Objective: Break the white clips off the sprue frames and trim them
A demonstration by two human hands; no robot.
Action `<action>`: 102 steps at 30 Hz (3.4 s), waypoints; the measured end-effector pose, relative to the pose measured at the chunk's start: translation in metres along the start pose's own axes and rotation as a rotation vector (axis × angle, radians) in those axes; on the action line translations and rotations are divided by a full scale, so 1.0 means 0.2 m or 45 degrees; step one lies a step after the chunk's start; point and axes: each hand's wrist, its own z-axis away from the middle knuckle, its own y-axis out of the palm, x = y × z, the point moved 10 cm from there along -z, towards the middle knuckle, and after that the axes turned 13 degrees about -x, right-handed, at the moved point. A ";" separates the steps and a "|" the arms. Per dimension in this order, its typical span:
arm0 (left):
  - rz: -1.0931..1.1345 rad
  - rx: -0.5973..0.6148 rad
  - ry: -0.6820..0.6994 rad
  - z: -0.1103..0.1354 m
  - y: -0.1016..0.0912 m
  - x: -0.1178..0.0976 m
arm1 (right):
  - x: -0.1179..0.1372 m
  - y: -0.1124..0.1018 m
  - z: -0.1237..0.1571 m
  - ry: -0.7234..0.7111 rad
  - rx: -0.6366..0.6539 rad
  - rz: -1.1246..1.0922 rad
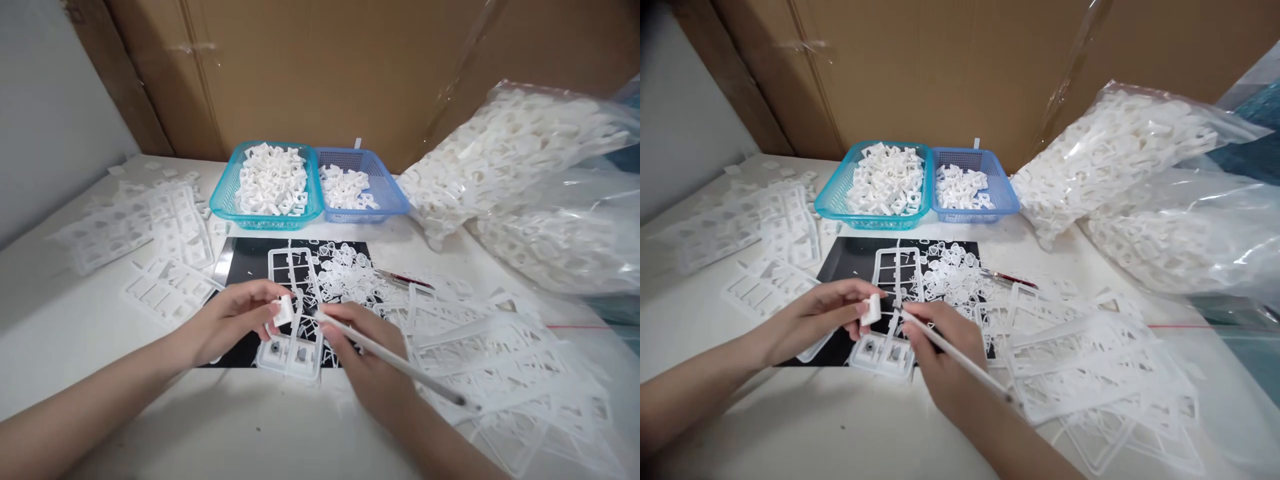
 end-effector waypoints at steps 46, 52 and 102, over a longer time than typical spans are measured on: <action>0.078 0.051 0.038 0.04 0.09 0.09 | 0.10 0.13 0.11 -0.405 0.322 0.082; 0.081 -0.022 -0.075 0.05 0.06 0.15 | 0.11 -0.01 0.05 -0.630 -0.026 0.350; 0.527 -0.176 -0.388 0.05 0.08 0.25 | 0.14 -0.05 0.01 -0.379 -0.130 0.042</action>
